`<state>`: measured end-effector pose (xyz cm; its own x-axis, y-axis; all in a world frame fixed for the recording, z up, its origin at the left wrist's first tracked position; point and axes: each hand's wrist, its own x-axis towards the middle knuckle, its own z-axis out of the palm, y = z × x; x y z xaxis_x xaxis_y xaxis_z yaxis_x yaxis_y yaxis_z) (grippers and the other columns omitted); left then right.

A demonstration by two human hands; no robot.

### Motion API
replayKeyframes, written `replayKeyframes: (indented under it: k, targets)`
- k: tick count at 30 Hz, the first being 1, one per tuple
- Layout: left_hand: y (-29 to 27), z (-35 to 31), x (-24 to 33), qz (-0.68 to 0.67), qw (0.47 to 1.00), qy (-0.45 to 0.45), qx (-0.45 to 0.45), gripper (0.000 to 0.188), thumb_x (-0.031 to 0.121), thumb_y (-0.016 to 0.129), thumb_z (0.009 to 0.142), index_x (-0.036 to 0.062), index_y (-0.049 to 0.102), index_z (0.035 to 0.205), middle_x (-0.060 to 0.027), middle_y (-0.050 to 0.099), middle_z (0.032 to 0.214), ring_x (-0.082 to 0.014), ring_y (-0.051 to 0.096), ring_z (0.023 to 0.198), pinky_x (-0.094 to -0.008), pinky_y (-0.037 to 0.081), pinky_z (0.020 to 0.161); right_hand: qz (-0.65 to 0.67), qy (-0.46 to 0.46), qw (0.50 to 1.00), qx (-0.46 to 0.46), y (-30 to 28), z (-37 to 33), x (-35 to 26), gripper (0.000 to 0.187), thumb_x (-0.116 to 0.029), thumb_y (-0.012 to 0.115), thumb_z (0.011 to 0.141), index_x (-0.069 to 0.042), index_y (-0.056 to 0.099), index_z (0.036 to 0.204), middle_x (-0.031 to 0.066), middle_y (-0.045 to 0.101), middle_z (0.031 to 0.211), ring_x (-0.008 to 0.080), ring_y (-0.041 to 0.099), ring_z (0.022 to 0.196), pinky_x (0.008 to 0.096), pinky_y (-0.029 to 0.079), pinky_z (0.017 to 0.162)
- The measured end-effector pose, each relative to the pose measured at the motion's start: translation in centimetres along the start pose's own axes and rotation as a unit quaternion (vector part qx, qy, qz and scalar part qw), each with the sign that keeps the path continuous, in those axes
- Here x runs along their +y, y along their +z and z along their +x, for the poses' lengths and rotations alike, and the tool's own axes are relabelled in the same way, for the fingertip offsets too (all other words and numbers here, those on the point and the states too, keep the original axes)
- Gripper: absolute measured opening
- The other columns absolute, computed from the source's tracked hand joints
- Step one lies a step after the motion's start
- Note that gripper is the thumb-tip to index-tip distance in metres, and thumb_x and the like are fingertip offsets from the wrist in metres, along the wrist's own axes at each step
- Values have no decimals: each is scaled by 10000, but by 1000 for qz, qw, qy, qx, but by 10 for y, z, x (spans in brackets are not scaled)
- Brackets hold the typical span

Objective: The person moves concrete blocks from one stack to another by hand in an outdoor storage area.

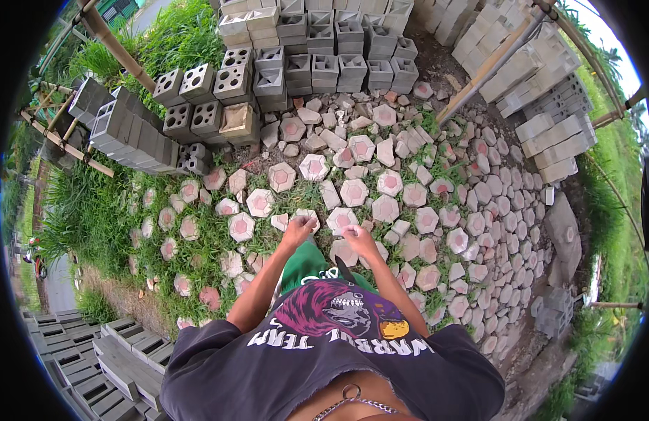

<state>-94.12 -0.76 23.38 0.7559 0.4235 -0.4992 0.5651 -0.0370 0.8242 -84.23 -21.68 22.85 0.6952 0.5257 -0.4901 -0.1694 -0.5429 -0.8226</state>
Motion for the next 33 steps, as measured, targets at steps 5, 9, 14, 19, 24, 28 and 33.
replayKeyframes:
  k: [5, 9, 14, 19, 24, 28, 33]
  targets:
    - [-50, 81, 63, 30, 999, 19, 10, 412, 377, 582, 869, -26, 630, 943, -75, 657, 815, -135, 589, 726, -292, 467, 689, 75, -47, 995, 34, -22, 56, -59, 315, -305, 614, 851, -24, 626, 993, 104, 673, 945, 198, 640, 899, 312, 477, 813]
    - [-64, 135, 82, 21, 1000, 17, 9, 394, 371, 583, 871, -18, 632, 914, -57, 642, 782, -127, 567, 701, -278, 449, 649, 126, -32, 990, 51, -35, 89, -65, 327, -300, 619, 860, -18, 621, 1025, 96, 672, 947, 182, 635, 883, 309, 480, 805]
    - [-52, 182, 80, 18, 997, -68, -21, 339, 343, 542, 913, 23, 620, 994, -65, 657, 925, -144, 607, 851, -277, 453, 707, 125, 100, 987, -21, -67, 133, -41, 372, -338, 628, 862, -32, 616, 1072, 66, 659, 956, 141, 607, 814, 268, 466, 664]
    - [5, 216, 109, -29, 995, -101, 2, 379, 340, 589, 865, -29, 631, 941, -67, 657, 828, -132, 596, 744, -273, 465, 694, 163, 135, 977, -5, -141, 224, -32, 411, -372, 634, 857, -32, 613, 1088, 52, 648, 948, 139, 592, 771, 258, 461, 629]
    - [19, 276, 187, 98, 994, -2, -42, 374, 314, 550, 894, -30, 604, 1030, -89, 657, 893, -162, 616, 831, -296, 475, 770, 169, 49, 983, 50, -212, 318, -78, 353, -305, 628, 866, -15, 606, 1069, 41, 651, 921, 113, 592, 764, 247, 459, 658]
    - [19, 330, 241, 41, 999, 3, 11, 373, 328, 564, 893, -17, 609, 1027, -69, 655, 891, -145, 600, 825, -291, 468, 758, 167, 64, 983, 35, -256, 361, -120, 310, -285, 618, 869, -27, 606, 1040, 23, 646, 887, 93, 580, 771, 237, 446, 666]
    - [6, 369, 274, 26, 998, -32, 51, 445, 377, 567, 884, -34, 620, 1047, -144, 667, 939, -201, 623, 880, -328, 469, 810, 120, 64, 990, -28, -260, 414, -156, 339, -308, 622, 865, -8, 613, 1023, 32, 641, 855, 101, 569, 763, 245, 452, 719]
